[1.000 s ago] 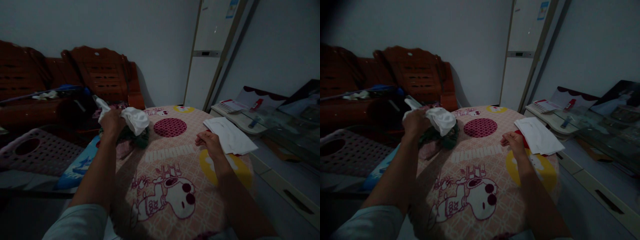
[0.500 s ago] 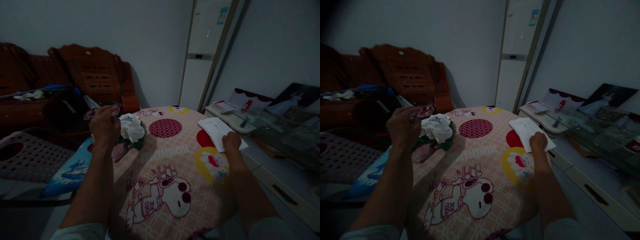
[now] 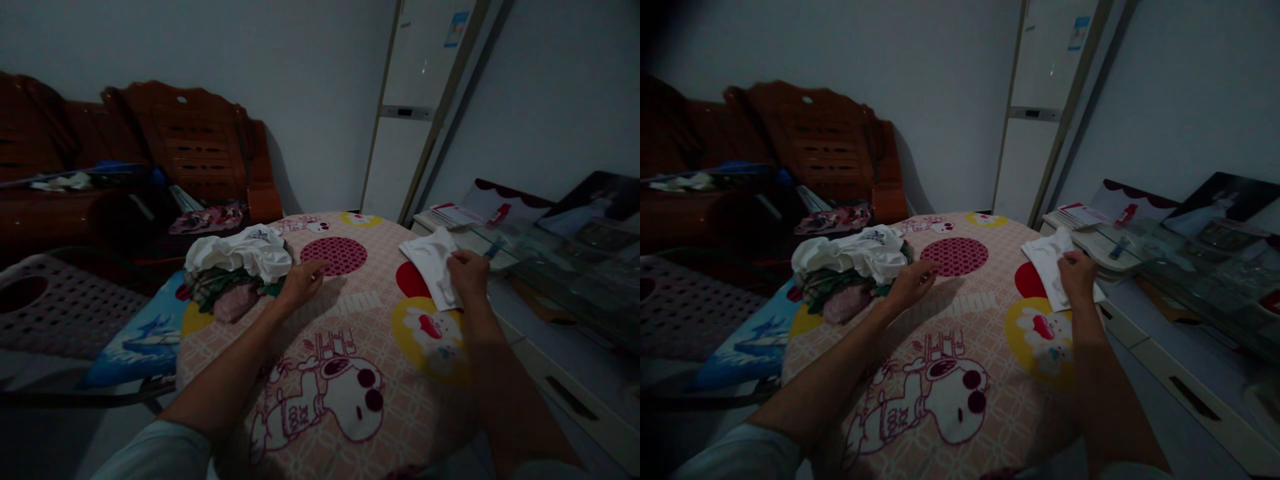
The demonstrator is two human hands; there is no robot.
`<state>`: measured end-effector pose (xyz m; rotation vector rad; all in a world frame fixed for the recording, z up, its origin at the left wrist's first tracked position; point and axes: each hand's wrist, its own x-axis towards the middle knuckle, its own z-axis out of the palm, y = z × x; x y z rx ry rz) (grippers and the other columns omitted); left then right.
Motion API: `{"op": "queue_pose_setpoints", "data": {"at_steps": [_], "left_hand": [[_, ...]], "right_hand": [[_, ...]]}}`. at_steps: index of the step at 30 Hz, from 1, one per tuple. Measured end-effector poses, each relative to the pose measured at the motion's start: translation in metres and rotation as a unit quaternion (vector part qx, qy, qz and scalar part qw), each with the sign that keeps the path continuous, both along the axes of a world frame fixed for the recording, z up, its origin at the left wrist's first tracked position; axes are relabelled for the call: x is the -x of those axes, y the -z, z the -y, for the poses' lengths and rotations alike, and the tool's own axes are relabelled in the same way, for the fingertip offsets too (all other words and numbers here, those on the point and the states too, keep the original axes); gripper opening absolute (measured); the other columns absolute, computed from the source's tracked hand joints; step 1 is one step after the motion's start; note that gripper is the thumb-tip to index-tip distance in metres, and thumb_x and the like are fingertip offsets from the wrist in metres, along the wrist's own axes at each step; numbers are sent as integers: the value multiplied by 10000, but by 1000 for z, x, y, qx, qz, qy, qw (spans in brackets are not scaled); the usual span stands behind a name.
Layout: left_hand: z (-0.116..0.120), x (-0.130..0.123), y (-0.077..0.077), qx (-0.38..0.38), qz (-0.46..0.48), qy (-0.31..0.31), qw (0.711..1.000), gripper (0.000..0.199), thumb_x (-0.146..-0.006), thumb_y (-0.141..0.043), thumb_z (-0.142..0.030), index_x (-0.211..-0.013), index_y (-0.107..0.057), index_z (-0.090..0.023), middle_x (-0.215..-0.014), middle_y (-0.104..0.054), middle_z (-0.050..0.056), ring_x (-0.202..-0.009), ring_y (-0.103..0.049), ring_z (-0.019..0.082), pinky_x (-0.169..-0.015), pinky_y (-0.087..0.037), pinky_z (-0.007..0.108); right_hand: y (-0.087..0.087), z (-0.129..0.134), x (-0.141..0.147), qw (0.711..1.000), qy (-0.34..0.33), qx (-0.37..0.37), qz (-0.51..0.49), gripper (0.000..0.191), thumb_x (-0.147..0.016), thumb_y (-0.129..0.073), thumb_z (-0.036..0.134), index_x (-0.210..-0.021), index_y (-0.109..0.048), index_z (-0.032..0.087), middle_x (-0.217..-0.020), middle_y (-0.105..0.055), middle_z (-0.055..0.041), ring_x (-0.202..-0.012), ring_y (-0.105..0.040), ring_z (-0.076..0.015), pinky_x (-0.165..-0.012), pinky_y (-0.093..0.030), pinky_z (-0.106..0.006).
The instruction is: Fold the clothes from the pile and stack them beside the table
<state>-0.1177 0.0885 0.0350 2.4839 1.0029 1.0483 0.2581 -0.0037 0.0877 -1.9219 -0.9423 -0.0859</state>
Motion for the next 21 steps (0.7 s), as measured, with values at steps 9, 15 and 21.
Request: {"op": "queue_pose_setpoints", "data": {"at_steps": [9, 15, 21], "left_hand": [[26, -4, -30, 11, 9, 69, 998, 943, -785, -717, -440, -1549, -182, -302, -1584, -280, 140, -1138, -605, 268, -852, -558, 379], [45, -14, -31, 33, -141, 113, 983, 949, -763, -738, -453, -1536, -219, -272, -1467, -484, 111, -1298, -504, 297, -1040, -430, 415], [40, -42, -7, 114, -147, 57, 981, 226, -867, -552, -296, -982, -669, -141, -982, -718, 123, -945, -671, 264, -847, -500, 358]], "right_hand": [[-35, 13, 114, 834, -412, -203, -305, 68, -627, -664, 193, -690, -638, 195, -576, -588, 39, -477, -518, -102, -463, -445, -211], [-29, 26, 143, 774, -502, -129, -364, 105, -607, -709, 221, -698, -667, 189, -604, -635, 19, -519, -551, -112, -499, -446, -217], [-4, 14, 141, 791, -486, -91, -362, 180, -660, -765, 321, -714, -677, 173, -599, -653, 4, -485, -561, -109, -464, -458, -216]]}}
